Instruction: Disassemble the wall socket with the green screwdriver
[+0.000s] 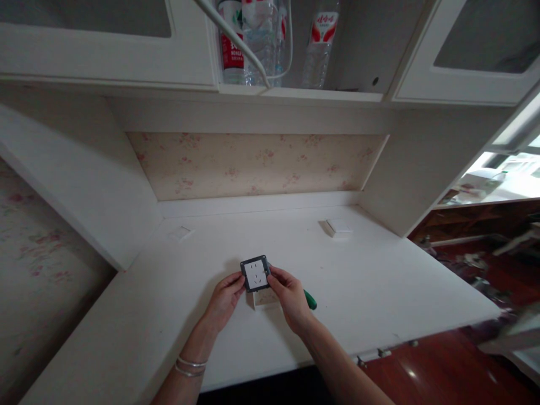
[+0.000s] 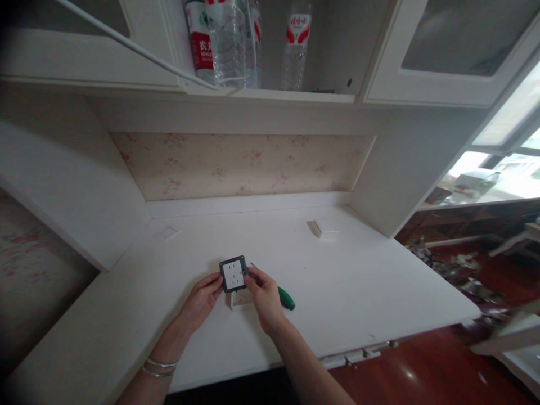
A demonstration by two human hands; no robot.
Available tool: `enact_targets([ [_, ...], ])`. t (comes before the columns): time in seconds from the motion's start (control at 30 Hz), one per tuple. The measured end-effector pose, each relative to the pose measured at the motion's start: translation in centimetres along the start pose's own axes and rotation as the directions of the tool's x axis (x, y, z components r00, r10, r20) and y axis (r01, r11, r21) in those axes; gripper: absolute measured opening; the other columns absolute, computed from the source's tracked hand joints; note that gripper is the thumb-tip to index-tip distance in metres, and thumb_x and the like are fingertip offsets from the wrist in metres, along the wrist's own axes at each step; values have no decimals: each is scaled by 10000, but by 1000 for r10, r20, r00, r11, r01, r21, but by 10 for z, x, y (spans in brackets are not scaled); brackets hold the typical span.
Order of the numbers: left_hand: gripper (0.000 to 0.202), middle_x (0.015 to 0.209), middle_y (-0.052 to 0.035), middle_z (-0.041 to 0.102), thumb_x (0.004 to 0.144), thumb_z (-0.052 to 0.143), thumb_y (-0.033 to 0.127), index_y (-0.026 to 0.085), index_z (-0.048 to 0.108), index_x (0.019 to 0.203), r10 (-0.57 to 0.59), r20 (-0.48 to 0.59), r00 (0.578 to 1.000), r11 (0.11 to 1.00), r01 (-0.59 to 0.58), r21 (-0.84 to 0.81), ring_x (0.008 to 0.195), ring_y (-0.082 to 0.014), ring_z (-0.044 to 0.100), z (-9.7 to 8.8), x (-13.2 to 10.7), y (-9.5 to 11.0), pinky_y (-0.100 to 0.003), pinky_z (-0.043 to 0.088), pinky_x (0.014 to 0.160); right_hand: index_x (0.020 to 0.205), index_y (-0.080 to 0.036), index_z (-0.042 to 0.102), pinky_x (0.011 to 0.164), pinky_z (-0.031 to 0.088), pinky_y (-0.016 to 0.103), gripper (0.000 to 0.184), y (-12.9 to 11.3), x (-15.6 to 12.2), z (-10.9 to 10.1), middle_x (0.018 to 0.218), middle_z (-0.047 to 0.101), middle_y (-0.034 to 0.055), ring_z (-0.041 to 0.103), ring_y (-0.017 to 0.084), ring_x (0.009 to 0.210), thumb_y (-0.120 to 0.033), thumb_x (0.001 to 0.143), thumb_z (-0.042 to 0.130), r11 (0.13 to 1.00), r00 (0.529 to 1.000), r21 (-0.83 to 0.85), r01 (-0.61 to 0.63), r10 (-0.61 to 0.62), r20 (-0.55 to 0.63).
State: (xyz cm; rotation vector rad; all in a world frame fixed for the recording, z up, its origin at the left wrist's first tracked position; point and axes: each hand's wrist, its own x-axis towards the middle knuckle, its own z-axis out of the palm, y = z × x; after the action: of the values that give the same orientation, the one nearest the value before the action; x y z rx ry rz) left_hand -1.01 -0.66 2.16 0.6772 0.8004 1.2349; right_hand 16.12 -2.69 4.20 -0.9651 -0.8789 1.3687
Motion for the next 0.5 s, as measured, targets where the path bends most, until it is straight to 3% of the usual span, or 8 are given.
enact_targets([
  [0.23, 284, 1042, -130, 710, 717, 758, 227, 97, 706, 965, -6, 8, 1000, 1000, 6, 21, 946, -201, 654, 0, -1, -1, -302, 499, 878, 1009, -184, 705, 881, 466, 385, 336, -4, 0, 3, 975, 718, 76, 643, 223, 913, -342, 713, 728, 999, 1000, 46, -16, 16, 3],
  [0.4, 405, 946, -77, 726, 699, 766, 203, 171, 644, 1084, 45, -33, 998, 999, -44, 14, 888, -183, 667, 2, -1, -2, -299, 517, 826, 1070, -218, 672, 853, 484, 376, 388, -1, 0, 4, 1035, 709, 65, 648, 219, 920, -321, 701, 734, 995, 1000, 102, -2, 3, -17],
  [0.5, 334, 907, -56, 720, 684, 772, 202, 178, 658, 997, 80, -60, 995, 996, -78, 33, 862, -176, 666, 3, -1, -3, -288, 523, 792, 1060, -223, 686, 887, 474, 374, 387, 2, 1, 4, 1098, 692, 64, 632, 224, 982, -331, 692, 735, 996, 998, 85, -22, 26, -49],
])
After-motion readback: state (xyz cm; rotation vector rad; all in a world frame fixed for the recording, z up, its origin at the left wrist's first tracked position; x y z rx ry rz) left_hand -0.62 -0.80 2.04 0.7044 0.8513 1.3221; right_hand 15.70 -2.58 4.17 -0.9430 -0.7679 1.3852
